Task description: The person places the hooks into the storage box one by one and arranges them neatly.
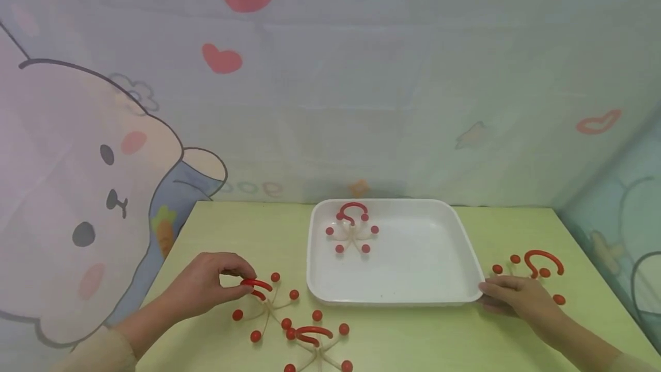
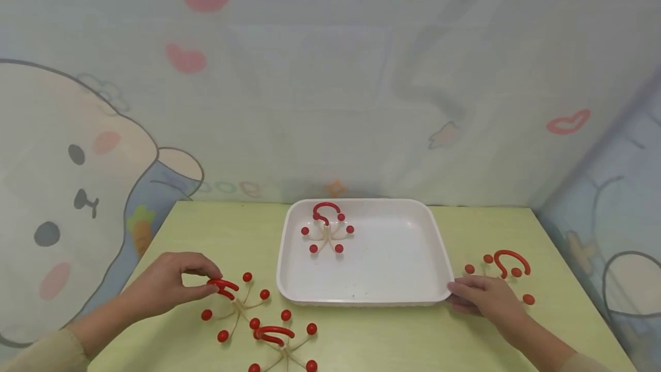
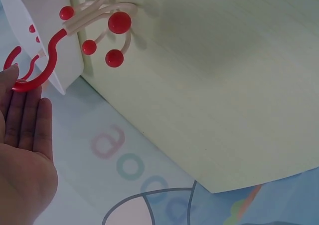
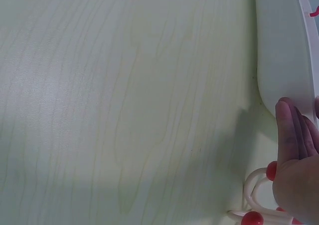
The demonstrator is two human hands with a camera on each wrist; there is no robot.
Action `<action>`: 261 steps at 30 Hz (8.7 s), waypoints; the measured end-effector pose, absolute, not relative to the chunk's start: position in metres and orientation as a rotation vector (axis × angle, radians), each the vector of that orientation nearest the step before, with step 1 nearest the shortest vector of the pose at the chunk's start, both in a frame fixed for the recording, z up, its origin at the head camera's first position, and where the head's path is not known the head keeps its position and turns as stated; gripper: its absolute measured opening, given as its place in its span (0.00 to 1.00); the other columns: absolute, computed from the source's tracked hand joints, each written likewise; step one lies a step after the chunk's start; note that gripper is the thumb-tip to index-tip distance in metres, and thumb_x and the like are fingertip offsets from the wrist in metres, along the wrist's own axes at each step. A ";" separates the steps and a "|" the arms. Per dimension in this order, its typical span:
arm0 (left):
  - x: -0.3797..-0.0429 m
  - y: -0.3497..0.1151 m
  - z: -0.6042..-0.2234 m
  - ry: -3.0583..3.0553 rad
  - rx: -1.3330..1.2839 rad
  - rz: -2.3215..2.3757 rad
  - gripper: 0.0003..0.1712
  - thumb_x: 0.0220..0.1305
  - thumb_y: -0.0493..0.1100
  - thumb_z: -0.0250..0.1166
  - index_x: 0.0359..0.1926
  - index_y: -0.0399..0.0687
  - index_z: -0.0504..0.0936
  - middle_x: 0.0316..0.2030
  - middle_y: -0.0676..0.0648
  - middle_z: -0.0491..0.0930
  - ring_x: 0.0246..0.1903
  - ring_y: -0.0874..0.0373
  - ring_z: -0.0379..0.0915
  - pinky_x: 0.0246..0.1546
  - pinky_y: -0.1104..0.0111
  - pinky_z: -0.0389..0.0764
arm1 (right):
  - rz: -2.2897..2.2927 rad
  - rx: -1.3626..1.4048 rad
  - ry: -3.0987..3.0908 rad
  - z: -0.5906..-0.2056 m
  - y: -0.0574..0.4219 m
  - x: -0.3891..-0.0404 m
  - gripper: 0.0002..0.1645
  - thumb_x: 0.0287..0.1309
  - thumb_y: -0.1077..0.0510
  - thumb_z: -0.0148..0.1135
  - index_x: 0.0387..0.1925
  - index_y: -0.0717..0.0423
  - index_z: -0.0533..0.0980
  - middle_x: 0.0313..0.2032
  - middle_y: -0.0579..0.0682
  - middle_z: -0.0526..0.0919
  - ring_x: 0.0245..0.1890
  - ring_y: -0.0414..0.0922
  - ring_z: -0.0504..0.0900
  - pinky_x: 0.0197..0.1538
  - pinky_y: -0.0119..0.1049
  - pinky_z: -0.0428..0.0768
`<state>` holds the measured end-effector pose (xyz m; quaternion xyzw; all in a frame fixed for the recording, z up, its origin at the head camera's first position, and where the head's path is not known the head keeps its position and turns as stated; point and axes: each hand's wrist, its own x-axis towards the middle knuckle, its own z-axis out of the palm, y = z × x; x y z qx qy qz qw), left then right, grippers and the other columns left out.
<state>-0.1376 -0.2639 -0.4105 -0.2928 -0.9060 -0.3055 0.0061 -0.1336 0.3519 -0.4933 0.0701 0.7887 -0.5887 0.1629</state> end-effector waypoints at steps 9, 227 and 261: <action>-0.140 -0.263 -0.409 -2.837 -0.931 -0.969 0.12 0.61 0.38 0.80 0.39 0.61 0.90 0.37 0.64 0.88 0.38 0.71 0.83 0.45 0.66 0.89 | -1.683 0.151 2.256 -0.494 0.352 -0.134 0.29 0.72 0.54 0.70 0.60 0.77 0.79 0.52 0.57 0.89 0.46 0.42 0.92 0.52 0.43 0.89; -0.103 -0.176 -0.424 -2.835 -1.228 -1.468 0.06 0.65 0.41 0.79 0.43 0.54 0.94 0.38 0.63 0.90 0.38 0.72 0.86 0.42 0.69 0.90 | -1.657 0.209 2.274 -0.497 0.351 -0.133 0.27 0.74 0.54 0.69 0.59 0.76 0.80 0.49 0.53 0.91 0.44 0.42 0.92 0.50 0.41 0.90; -0.128 -0.162 -0.328 -2.560 -1.376 -1.102 0.08 0.62 0.37 0.79 0.40 0.55 0.94 0.37 0.62 0.90 0.39 0.72 0.85 0.43 0.71 0.88 | -1.622 0.210 2.303 -0.498 0.352 -0.133 0.26 0.74 0.55 0.68 0.59 0.76 0.80 0.48 0.54 0.91 0.43 0.40 0.92 0.50 0.41 0.90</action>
